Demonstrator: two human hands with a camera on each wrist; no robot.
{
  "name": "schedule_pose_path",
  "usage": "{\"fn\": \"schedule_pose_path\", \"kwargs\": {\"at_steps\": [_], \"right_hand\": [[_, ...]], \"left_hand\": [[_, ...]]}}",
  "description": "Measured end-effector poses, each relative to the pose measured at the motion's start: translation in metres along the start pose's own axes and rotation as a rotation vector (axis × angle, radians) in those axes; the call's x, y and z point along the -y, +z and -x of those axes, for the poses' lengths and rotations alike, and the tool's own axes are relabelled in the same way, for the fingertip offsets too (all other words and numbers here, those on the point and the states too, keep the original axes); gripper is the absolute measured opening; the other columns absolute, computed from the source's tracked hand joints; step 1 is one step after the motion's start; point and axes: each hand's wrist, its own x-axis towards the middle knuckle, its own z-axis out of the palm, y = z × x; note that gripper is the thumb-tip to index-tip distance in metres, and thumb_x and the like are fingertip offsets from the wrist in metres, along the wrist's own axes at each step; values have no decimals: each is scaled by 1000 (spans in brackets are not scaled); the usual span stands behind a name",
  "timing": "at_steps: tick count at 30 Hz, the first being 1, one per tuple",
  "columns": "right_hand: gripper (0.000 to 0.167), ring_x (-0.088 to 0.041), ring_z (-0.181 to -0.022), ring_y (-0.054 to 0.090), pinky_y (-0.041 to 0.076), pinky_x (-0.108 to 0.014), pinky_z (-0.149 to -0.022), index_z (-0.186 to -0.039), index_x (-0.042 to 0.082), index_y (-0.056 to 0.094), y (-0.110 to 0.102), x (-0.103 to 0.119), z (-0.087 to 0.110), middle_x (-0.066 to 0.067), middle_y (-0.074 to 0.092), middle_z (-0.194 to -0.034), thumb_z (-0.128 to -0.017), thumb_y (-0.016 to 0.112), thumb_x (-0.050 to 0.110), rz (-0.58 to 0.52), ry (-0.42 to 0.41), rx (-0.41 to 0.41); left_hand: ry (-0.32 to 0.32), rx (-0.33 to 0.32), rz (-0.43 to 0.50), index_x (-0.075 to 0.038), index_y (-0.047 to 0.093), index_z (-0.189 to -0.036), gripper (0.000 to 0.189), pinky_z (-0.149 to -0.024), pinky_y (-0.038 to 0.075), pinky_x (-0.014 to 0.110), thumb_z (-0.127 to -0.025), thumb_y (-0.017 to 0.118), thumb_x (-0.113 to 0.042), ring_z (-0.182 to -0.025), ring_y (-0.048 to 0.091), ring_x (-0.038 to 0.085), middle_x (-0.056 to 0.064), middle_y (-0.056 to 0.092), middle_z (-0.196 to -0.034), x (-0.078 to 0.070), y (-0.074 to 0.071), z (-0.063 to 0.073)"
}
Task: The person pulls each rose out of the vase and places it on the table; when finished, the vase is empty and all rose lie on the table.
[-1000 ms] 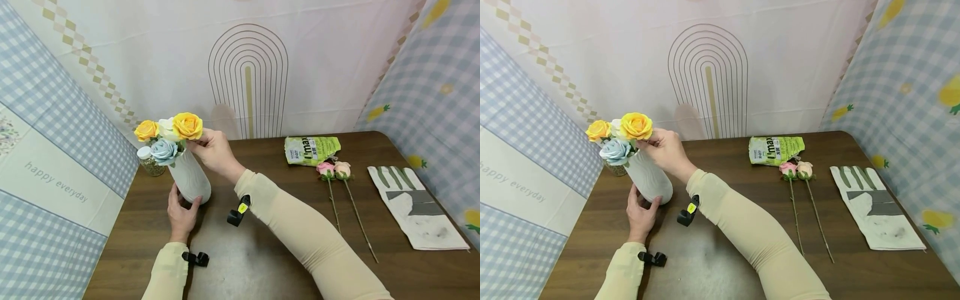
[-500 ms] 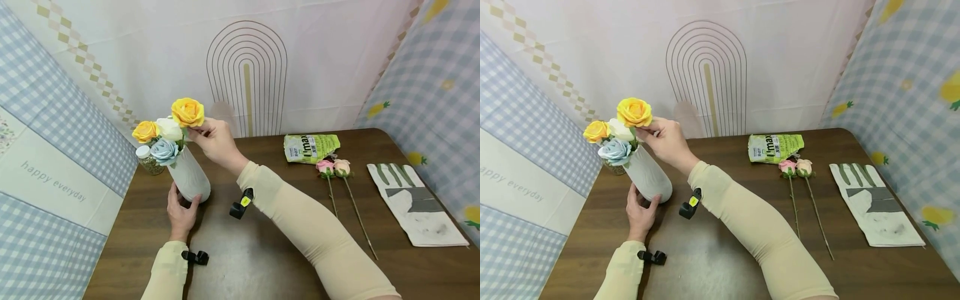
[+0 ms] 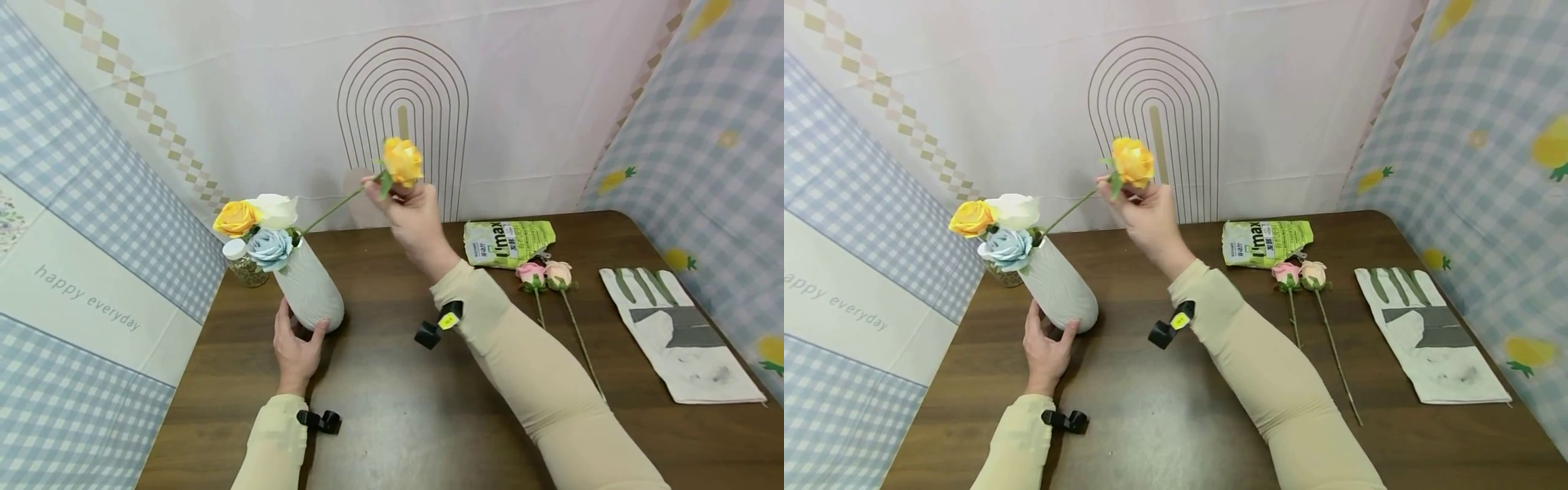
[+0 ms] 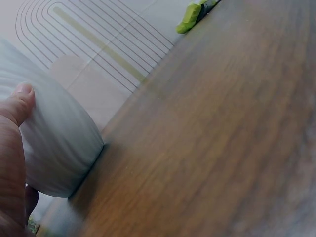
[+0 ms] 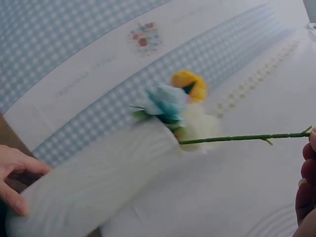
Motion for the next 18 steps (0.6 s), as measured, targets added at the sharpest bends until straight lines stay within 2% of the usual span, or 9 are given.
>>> {"fn": "schedule_pose_path", "kwargs": {"at_steps": [5,9,13,18], "right_hand": [[12,-13,-75,58,44,-24,-67,-87,12,75,-47,12,0,-2,72,-90,-86,68,2,-131,102,-137],[6,-14,-69,60,45,-23,-60,-90,4,74,-92,20,9,-8,72,-90,-87,69,6,-236,156,-195],[14,-16,-72,66,49,-24,-61,-97,-1,70,-130,23,27,-12,72,-94,-91,64,9,-188,195,-172],[17,-16,-73,68,51,-23,-61,-102,-1,67,-160,22,58,-11,73,-93,-94,60,13,-50,262,-139]], "left_hand": [[-11,13,14,-17,34,-150,88,-82,48,48,-76,82,-22,-115,53,30,16,49,-135,-2,0,1],[0,8,20,-14,35,-150,88,-81,48,49,-75,82,-20,-114,53,32,17,49,-135,-2,0,0],[11,0,21,-13,35,-149,88,-80,48,50,-75,82,-19,-113,53,32,17,49,-135,0,-1,0],[14,-1,17,-11,35,-149,86,-79,48,50,-76,81,-18,-113,53,32,17,50,-134,-2,-1,1]]}}
